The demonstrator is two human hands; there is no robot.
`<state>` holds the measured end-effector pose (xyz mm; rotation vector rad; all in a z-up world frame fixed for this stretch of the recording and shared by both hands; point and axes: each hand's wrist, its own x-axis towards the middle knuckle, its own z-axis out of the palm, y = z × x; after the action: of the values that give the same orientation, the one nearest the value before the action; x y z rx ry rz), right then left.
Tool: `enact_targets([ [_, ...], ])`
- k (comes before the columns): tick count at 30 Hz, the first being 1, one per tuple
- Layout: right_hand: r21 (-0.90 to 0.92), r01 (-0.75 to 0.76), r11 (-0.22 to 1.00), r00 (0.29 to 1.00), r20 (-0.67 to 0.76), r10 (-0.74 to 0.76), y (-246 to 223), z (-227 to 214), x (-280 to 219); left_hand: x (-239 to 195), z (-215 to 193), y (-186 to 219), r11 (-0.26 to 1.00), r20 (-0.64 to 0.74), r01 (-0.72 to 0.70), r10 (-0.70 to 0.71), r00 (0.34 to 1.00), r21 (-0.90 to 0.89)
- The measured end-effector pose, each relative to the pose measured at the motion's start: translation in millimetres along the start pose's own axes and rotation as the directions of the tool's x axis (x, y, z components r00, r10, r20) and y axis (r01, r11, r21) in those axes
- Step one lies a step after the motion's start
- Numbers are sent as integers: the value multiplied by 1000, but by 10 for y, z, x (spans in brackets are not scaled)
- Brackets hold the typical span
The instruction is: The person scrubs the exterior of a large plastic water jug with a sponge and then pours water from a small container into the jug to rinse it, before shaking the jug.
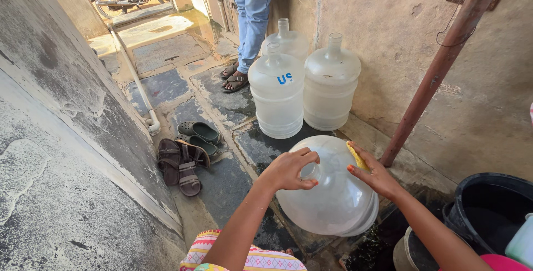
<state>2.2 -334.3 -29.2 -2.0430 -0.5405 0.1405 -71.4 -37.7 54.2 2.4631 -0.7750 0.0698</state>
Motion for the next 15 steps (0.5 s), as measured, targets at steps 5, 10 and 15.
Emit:
enact_targets([
  [5,-50,51,997,999,-1,-51,3,54,10,-60,11,-40,997,-92,-76,77,993,6],
  [10,-70,18,997,999,-25,-20,108,90,28,-77,43,-43,1000,-118,9,-8,993,12],
  [15,-99,41,994,999,-16,-43,193,54,47,-71,37,-46,1000,-153,3,-2,988,7],
])
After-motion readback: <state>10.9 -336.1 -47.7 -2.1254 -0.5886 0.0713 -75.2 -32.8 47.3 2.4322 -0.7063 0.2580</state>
